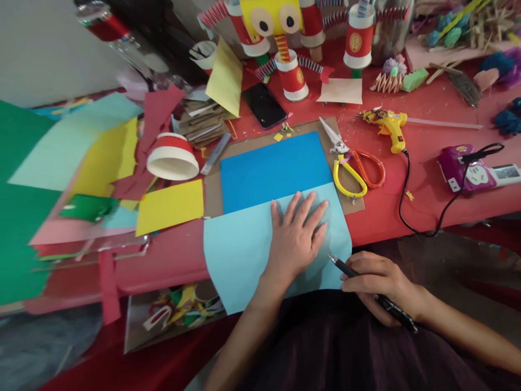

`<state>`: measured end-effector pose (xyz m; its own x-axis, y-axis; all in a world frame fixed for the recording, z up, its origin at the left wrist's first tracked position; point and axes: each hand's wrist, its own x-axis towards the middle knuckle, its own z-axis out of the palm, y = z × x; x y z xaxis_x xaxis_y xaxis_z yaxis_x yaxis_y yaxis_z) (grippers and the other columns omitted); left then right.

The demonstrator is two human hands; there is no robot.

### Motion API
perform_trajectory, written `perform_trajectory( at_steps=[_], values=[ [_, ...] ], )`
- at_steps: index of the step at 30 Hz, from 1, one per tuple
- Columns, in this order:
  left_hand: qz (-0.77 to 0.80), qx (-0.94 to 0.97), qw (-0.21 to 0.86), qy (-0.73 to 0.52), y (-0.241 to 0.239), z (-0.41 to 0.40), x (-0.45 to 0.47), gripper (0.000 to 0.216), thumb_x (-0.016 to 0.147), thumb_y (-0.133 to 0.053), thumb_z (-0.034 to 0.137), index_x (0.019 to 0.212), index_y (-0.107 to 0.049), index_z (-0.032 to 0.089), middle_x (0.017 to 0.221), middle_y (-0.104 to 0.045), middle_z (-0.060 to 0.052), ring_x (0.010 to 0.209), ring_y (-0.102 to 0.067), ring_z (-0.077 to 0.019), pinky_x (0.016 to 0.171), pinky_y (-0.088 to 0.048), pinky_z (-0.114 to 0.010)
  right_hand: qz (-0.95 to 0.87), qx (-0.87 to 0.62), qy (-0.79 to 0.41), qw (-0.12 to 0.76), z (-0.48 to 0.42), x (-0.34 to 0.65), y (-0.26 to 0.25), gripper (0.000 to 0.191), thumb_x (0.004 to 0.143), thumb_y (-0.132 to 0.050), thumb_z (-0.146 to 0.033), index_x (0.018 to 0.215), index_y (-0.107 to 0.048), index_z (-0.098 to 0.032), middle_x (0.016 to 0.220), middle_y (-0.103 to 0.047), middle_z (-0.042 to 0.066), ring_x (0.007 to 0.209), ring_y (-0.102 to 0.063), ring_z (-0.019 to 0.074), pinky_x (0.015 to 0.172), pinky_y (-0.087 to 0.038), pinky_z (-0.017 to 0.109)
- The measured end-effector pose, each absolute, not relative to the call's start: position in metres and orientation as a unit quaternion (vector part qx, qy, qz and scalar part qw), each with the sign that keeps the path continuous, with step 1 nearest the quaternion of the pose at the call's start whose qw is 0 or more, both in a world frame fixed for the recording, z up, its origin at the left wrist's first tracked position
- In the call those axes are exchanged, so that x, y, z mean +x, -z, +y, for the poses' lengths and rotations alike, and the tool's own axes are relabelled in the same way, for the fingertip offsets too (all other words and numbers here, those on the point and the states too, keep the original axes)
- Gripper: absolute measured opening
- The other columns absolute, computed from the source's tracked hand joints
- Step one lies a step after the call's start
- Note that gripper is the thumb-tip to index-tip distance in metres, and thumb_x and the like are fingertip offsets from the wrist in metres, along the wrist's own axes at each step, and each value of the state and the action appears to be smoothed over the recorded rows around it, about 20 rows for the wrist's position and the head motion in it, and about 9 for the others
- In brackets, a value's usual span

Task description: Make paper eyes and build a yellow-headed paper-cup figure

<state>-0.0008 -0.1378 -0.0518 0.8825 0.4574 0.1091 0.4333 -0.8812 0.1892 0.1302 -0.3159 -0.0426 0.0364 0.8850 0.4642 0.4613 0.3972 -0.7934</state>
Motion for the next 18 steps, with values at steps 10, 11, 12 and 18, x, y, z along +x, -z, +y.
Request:
perform_trajectory(
  at_steps=[10, 11, 12, 18],
  values=[
    [0.232, 0.968, 0.069, -0.068, 0.047, -0.139, 0.002, 0.046, 0.101, -0.041, 0.034, 0.146, -0.053, 0.029, 0.154, -0.051, -0.009, 0.146, -0.041, -0.0374, 0.118, -0.022, -0.073, -0.662, -0.540, -0.200, 0.480, -0.322, 0.133, 0.055, 0.028, 0.088, -0.048, -0.004, 0.106, -0.062, -0.021, 0.083, -0.064, 0.005, 0.078, -0.064, 0.0176, 0.070, -0.055, 0.029],
    [0.232, 0.968, 0.067, -0.067, 0.046, -0.139, 0.002, 0.046, 0.101, -0.042, 0.034, 0.146, -0.053, 0.029, 0.154, -0.051, -0.009, 0.146, -0.041, -0.0372, 0.118, -0.023, -0.072, -0.662, -0.540, -0.201, 0.479, -0.322, 0.134, 0.055, 0.028, 0.088, -0.048, -0.004, 0.106, -0.061, -0.021, 0.083, -0.064, 0.005, 0.078, -0.064, 0.0177, 0.071, -0.056, 0.029],
    [0.232, 0.968, 0.066, -0.066, 0.046, -0.139, 0.003, 0.046, 0.101, -0.042, 0.034, 0.146, -0.053, 0.029, 0.154, -0.051, -0.009, 0.146, -0.041, -0.0369, 0.118, -0.023, -0.072, -0.661, -0.541, -0.203, 0.479, -0.322, 0.134, 0.056, 0.028, 0.088, -0.048, -0.003, 0.105, -0.061, -0.021, 0.083, -0.063, 0.005, 0.079, -0.064, 0.0178, 0.072, -0.056, 0.029],
    [0.227, 0.969, 0.063, -0.068, 0.044, -0.137, 0.004, 0.046, 0.102, -0.042, 0.034, 0.146, -0.052, 0.029, 0.155, -0.051, -0.008, 0.146, -0.040, -0.0372, 0.117, -0.026, -0.073, -0.662, -0.539, -0.206, 0.479, -0.323, 0.136, 0.059, 0.031, 0.087, -0.047, -0.001, 0.106, -0.063, -0.020, 0.083, -0.063, 0.006, 0.084, -0.065, 0.0189, 0.077, -0.057, 0.031]
  ],
)
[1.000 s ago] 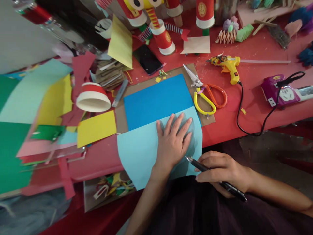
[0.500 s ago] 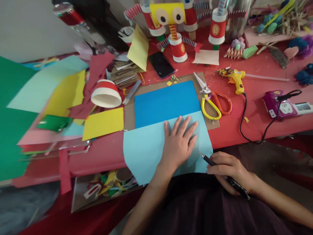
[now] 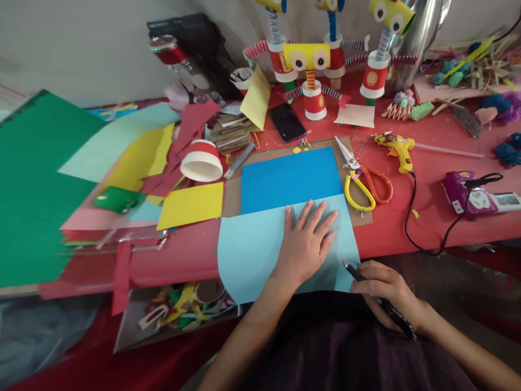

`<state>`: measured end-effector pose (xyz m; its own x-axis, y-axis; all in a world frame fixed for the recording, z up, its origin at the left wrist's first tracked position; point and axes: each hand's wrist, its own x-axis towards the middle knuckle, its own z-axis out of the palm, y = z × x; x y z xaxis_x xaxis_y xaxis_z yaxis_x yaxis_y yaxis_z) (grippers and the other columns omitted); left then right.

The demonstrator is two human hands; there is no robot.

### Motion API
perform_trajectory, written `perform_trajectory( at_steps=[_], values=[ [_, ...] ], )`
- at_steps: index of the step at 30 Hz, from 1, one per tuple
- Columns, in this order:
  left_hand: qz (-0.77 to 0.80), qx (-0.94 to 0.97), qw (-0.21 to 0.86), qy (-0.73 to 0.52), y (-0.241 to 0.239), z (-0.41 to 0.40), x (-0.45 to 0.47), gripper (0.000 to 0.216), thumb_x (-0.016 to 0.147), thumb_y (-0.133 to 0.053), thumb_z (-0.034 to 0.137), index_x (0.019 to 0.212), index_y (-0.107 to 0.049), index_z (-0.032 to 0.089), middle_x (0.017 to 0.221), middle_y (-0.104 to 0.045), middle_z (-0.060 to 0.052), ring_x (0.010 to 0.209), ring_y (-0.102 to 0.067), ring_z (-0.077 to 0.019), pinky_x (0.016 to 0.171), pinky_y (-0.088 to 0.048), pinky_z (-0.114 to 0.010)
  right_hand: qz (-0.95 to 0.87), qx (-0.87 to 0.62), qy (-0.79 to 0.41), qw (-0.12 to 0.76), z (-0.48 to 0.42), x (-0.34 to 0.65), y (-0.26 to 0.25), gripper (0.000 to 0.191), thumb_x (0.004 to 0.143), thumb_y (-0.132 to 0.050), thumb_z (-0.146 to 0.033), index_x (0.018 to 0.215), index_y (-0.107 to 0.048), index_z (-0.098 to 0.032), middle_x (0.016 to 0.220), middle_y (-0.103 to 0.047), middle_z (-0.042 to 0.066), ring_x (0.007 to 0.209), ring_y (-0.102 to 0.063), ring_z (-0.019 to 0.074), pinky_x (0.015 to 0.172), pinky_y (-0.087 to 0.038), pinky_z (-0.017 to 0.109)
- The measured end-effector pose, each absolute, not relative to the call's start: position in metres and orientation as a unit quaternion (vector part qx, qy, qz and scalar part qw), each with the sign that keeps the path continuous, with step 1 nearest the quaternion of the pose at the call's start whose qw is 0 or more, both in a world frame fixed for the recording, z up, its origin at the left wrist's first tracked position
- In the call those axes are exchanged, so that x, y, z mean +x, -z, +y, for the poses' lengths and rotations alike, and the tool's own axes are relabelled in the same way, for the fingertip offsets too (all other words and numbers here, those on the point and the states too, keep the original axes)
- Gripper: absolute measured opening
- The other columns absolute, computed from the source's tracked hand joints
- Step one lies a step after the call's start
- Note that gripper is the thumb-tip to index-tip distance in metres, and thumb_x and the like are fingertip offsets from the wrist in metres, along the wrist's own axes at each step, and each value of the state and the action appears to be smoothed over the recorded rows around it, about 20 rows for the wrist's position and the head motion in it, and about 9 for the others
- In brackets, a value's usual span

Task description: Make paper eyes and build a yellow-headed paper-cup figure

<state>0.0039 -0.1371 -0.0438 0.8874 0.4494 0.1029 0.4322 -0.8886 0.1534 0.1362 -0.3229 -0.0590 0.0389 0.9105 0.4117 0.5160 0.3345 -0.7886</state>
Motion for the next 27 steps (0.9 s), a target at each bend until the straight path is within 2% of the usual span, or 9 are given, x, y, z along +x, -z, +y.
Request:
perform_trajectory(
  at_steps=[8, 19, 27],
  values=[
    [0.229, 0.969, 0.053, -0.078, 0.0441, -0.1367, 0.0037, 0.046, 0.102, -0.042, 0.033, 0.147, -0.051, 0.030, 0.156, -0.049, -0.010, 0.146, -0.041, -0.0353, 0.118, -0.027, -0.068, -0.666, -0.534, -0.200, 0.481, -0.3220, 0.1367, 0.0579, 0.031, 0.088, -0.047, -0.001, 0.107, -0.063, -0.019, 0.084, -0.064, 0.007, 0.085, -0.065, 0.0183, 0.077, -0.058, 0.031],
    [0.243, 0.966, 0.037, -0.083, 0.0470, -0.1356, 0.0064, 0.046, 0.104, -0.037, 0.035, 0.148, -0.050, 0.029, 0.155, -0.049, -0.011, 0.145, -0.042, -0.0383, 0.112, -0.033, -0.073, -0.664, -0.540, -0.196, 0.478, -0.3216, 0.1395, 0.0582, 0.032, 0.089, -0.046, -0.003, 0.108, -0.064, -0.021, 0.087, -0.066, 0.008, 0.090, -0.066, 0.0195, 0.079, -0.058, 0.032],
    [0.242, 0.966, 0.052, -0.076, 0.0469, -0.1350, 0.0068, 0.045, 0.103, -0.038, 0.035, 0.146, -0.052, 0.029, 0.156, -0.048, -0.008, 0.146, -0.041, -0.0383, 0.113, -0.031, -0.075, -0.667, -0.547, -0.186, 0.471, -0.3227, 0.1407, 0.0583, 0.033, 0.087, -0.047, -0.003, 0.109, -0.064, -0.021, 0.086, -0.067, 0.008, 0.091, -0.067, 0.0194, 0.080, -0.058, 0.031]
  ],
)
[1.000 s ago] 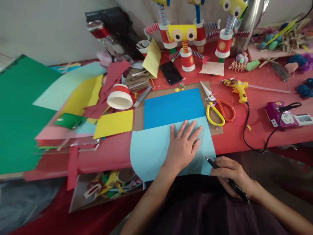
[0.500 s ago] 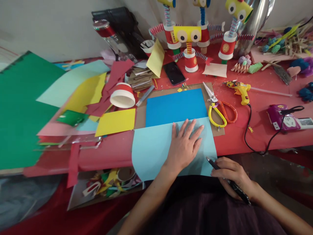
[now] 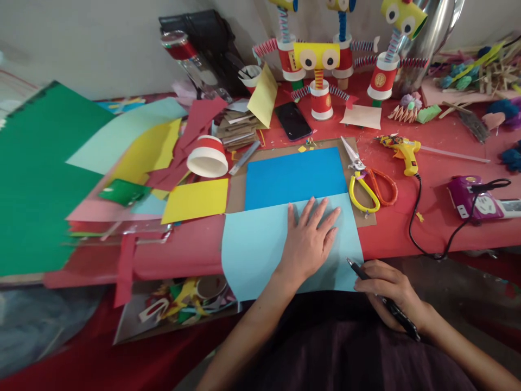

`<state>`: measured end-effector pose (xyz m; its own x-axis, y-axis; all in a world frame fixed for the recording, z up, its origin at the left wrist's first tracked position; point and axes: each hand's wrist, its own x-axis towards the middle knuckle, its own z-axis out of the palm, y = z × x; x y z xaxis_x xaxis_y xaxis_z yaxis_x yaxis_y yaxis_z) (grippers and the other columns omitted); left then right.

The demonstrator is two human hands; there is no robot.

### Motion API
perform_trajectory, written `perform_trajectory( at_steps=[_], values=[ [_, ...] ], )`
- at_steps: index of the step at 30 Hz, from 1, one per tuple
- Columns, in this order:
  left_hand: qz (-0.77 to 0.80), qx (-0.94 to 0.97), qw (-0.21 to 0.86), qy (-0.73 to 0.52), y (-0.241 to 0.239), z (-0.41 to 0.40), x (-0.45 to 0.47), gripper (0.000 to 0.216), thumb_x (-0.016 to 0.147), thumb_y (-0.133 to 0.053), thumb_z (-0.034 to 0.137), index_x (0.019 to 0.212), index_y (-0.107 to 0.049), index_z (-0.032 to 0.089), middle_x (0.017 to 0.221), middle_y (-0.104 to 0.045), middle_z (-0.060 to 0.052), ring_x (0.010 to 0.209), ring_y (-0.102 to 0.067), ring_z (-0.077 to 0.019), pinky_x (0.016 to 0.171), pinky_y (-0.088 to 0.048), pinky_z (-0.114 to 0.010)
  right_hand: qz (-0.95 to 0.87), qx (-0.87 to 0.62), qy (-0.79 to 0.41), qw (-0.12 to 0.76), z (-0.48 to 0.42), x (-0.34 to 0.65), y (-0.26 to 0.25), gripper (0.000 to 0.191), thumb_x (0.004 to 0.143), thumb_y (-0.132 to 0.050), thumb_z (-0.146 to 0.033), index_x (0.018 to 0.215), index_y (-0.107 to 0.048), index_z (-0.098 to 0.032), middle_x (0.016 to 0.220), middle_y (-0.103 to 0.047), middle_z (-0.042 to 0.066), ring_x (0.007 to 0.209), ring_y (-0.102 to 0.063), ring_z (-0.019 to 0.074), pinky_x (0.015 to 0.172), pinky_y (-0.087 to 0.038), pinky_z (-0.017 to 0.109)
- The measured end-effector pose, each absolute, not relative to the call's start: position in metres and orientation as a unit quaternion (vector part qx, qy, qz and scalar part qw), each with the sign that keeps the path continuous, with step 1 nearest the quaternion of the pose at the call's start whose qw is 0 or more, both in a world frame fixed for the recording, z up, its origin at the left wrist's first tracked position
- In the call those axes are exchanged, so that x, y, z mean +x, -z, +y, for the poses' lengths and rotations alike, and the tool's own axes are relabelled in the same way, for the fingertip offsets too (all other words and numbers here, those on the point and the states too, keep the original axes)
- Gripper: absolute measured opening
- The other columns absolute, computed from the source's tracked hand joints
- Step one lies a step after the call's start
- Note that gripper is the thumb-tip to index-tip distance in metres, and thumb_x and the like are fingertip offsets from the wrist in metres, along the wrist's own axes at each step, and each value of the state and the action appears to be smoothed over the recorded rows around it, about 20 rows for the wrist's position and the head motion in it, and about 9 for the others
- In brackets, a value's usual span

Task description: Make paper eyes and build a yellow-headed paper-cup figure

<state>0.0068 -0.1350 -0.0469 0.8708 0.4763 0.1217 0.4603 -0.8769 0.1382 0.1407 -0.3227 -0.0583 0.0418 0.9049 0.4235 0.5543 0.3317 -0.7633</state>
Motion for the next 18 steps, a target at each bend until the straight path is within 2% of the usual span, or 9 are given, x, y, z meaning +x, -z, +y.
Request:
perform_trajectory(
  at_steps=[8, 12, 15, 18],
  values=[
    [0.250, 0.962, 0.077, -0.079, 0.047, -0.136, 0.009, 0.045, 0.103, -0.040, 0.035, 0.145, -0.053, 0.030, 0.156, -0.049, -0.008, 0.146, -0.040, -0.0388, 0.113, -0.028, -0.078, -0.674, -0.561, -0.145, 0.459, -0.320, 0.143, 0.050, 0.032, 0.083, -0.052, -0.001, 0.105, -0.066, -0.019, 0.084, -0.070, 0.008, 0.088, -0.069, 0.0199, 0.078, -0.059, 0.031],
    [0.256, 0.958, 0.088, -0.095, 0.051, -0.138, 0.010, 0.044, 0.102, -0.042, 0.035, 0.144, -0.054, 0.032, 0.155, -0.050, -0.008, 0.145, -0.040, -0.0383, 0.113, -0.024, -0.080, -0.665, -0.580, -0.081, 0.464, -0.313, 0.153, 0.028, 0.026, 0.085, -0.059, -0.008, 0.105, -0.071, -0.019, 0.085, -0.070, 0.009, 0.085, -0.069, 0.0225, 0.074, -0.058, 0.034],
    [0.262, 0.952, 0.088, -0.130, 0.053, -0.139, 0.010, 0.043, 0.101, -0.044, 0.037, 0.141, -0.058, 0.031, 0.152, -0.053, -0.011, 0.142, -0.043, -0.0373, 0.114, -0.026, -0.078, -0.641, -0.582, -0.091, 0.492, -0.291, 0.158, 0.005, 0.023, 0.090, -0.057, -0.016, 0.105, -0.074, -0.022, 0.083, -0.070, 0.007, 0.080, -0.068, 0.0222, 0.071, -0.056, 0.036],
    [0.266, 0.947, 0.083, -0.159, 0.054, -0.140, 0.011, 0.041, 0.099, -0.048, 0.038, 0.138, -0.061, 0.032, 0.142, -0.059, -0.013, 0.131, -0.052, -0.0348, 0.113, -0.029, -0.075, -0.528, -0.623, -0.149, 0.557, -0.247, 0.152, -0.014, 0.019, 0.092, -0.060, -0.020, 0.105, -0.072, -0.026, 0.079, -0.069, 0.001, 0.074, -0.067, 0.0172, 0.069, -0.054, 0.032]
  ],
)
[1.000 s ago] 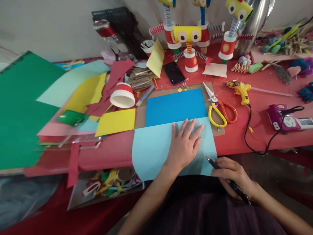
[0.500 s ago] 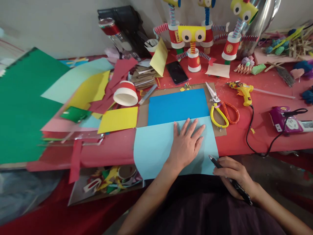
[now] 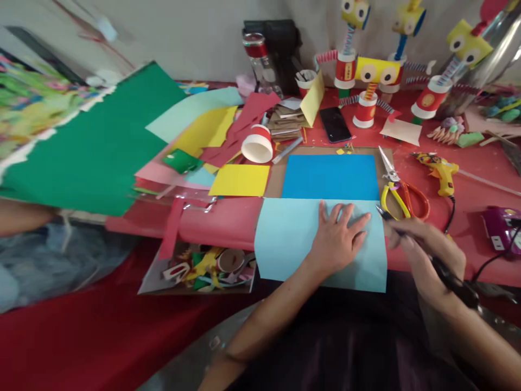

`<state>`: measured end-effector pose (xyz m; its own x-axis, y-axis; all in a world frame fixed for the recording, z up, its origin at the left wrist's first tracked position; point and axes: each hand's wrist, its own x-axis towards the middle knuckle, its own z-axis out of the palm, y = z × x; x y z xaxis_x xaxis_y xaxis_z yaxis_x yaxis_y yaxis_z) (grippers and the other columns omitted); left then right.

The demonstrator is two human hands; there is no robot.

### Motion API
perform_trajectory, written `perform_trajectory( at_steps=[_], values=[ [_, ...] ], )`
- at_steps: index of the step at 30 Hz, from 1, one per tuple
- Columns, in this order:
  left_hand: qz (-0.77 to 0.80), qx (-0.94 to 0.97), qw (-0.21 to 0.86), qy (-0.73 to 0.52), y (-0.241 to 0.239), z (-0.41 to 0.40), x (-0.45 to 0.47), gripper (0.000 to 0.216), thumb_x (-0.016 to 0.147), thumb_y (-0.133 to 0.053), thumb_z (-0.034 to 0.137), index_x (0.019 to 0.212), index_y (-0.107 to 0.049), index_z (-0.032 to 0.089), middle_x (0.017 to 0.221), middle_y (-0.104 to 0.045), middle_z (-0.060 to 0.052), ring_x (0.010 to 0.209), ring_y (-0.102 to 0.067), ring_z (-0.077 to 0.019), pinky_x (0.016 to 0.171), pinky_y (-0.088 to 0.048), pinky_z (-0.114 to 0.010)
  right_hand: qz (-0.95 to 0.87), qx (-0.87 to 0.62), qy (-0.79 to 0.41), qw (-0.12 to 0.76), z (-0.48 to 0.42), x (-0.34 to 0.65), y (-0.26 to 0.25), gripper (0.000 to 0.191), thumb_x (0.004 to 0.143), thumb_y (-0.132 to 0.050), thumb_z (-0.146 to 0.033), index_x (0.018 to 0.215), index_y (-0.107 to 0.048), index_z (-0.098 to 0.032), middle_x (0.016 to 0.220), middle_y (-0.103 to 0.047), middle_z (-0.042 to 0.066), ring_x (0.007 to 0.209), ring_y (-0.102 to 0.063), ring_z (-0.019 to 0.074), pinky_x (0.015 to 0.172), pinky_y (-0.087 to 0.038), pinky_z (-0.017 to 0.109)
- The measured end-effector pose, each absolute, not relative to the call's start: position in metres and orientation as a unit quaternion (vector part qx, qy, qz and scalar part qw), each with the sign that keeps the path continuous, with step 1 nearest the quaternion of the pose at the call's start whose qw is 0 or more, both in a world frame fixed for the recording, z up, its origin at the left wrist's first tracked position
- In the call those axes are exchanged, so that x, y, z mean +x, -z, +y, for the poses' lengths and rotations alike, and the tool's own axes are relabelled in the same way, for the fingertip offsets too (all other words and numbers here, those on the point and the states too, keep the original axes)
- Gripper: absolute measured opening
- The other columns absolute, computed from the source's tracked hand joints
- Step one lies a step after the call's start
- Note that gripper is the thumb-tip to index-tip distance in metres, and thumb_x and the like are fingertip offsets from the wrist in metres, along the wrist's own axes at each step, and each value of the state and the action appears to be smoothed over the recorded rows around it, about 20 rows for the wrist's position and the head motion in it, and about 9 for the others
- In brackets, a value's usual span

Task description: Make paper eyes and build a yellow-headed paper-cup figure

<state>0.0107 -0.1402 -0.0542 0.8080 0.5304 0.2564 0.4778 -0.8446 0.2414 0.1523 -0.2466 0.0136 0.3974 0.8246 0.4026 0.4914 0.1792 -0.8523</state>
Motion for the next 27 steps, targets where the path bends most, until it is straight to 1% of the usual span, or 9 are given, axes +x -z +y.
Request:
perform_trajectory(
  at_steps=[2, 4, 6, 8, 11, 15, 22, 25, 27],
  values=[
    [0.265, 0.946, 0.079, -0.172, 0.055, -0.140, 0.011, 0.039, 0.098, -0.049, 0.038, 0.134, -0.063, 0.032, 0.135, -0.062, -0.012, 0.125, -0.055, -0.0341, 0.111, -0.031, -0.076, -0.454, -0.603, -0.246, 0.608, -0.206, 0.145, -0.018, 0.012, 0.088, -0.066, -0.026, 0.100, -0.069, -0.026, 0.079, -0.068, -0.001, 0.071, -0.067, 0.0153, 0.064, -0.052, 0.028],
    [0.265, 0.945, 0.073, -0.180, 0.056, -0.140, 0.012, 0.035, 0.098, -0.049, 0.039, 0.126, -0.068, 0.030, 0.132, -0.064, -0.011, 0.125, -0.054, -0.0349, 0.109, -0.034, -0.076, -0.412, -0.548, -0.397, 0.610, -0.164, 0.139, -0.015, 0.008, 0.084, -0.067, -0.031, 0.089, -0.067, -0.024, 0.069, -0.063, -0.003, 0.067, -0.064, 0.0137, 0.062, -0.049, 0.027],
    [0.268, 0.943, 0.071, -0.184, 0.057, -0.140, 0.013, 0.032, 0.098, -0.047, 0.041, 0.116, -0.072, 0.029, 0.130, -0.066, -0.009, 0.126, -0.053, -0.0352, 0.108, -0.036, -0.075, -0.349, -0.513, -0.490, 0.612, -0.131, 0.135, -0.006, 0.014, 0.076, -0.071, -0.035, 0.081, -0.064, -0.023, 0.065, -0.058, -0.005, 0.063, -0.059, 0.0114, 0.060, -0.047, 0.025],
    [0.269, 0.943, 0.076, -0.181, 0.057, -0.140, 0.014, 0.033, 0.099, -0.045, 0.042, 0.112, -0.072, 0.028, 0.129, -0.066, -0.008, 0.127, -0.053, -0.0348, 0.108, -0.037, -0.075, -0.305, -0.514, -0.522, 0.608, -0.112, 0.134, 0.005, 0.021, 0.071, -0.075, -0.038, 0.079, -0.061, -0.024, 0.061, -0.056, -0.007, 0.060, -0.055, 0.0100, 0.061, -0.047, 0.025],
    [0.272, 0.942, 0.092, -0.172, 0.056, -0.141, 0.015, 0.038, 0.101, -0.041, 0.043, 0.124, -0.066, 0.027, 0.136, -0.064, -0.008, 0.129, -0.052, -0.0349, 0.109, -0.035, -0.076, -0.310, -0.522, -0.532, 0.590, -0.107, 0.138, 0.016, 0.024, 0.070, -0.077, -0.040, 0.081, -0.062, -0.023, 0.062, -0.057, -0.006, 0.062, -0.056, 0.0108, 0.065, -0.049, 0.028],
    [0.285, 0.939, 0.130, -0.139, 0.045, -0.141, 0.010, 0.045, 0.102, -0.039, 0.041, 0.139, -0.055, 0.021, 0.143, -0.060, -0.012, 0.134, -0.049, -0.0351, 0.110, -0.030, -0.080, -0.345, -0.526, -0.541, 0.558, -0.111, 0.144, 0.020, 0.026, 0.070, -0.077, -0.040, 0.084, -0.064, -0.023, 0.064, -0.057, -0.005, 0.068, -0.058, 0.0120, 0.070, -0.051, 0.030],
    [0.276, 0.938, 0.187, -0.096, 0.036, -0.135, -0.001, 0.038, 0.099, -0.050, 0.034, 0.134, -0.059, 0.024, 0.148, -0.057, -0.012, 0.140, -0.045, -0.0341, 0.112, -0.017, -0.084, -0.370, -0.549, -0.525, 0.534, -0.111, 0.144, 0.020, 0.022, 0.074, -0.069, -0.037, 0.089, -0.065, -0.022, 0.072, -0.059, -0.003, 0.071, -0.057, 0.0129, 0.071, -0.051, 0.032],
    [0.275, 0.940, 0.177, -0.103, 0.042, -0.136, -0.002, 0.039, 0.101, -0.044, 0.038, 0.133, -0.060, 0.023, 0.147, -0.058, -0.011, 0.141, -0.044, -0.0348, 0.112, -0.017, -0.084, -0.393, -0.559, -0.502, 0.531, -0.107, 0.137, 0.015, 0.019, 0.075, -0.066, -0.037, 0.084, -0.067, -0.021, 0.074, -0.063, -0.001, 0.071, -0.058, 0.0131, 0.071, -0.049, 0.031],
    [0.278, 0.941, 0.159, -0.108, 0.047, -0.138, -0.002, 0.041, 0.103, -0.036, 0.038, 0.133, -0.060, 0.022, 0.145, -0.059, -0.009, 0.141, -0.044, -0.0346, 0.113, -0.018, -0.082, -0.416, -0.573, -0.478, 0.520, -0.098, 0.130, 0.011, 0.018, 0.076, -0.065, -0.036, 0.079, -0.069, -0.019, 0.069, -0.062, -0.001, 0.070, -0.058, 0.0134, 0.070, -0.047, 0.030]
  ],
)
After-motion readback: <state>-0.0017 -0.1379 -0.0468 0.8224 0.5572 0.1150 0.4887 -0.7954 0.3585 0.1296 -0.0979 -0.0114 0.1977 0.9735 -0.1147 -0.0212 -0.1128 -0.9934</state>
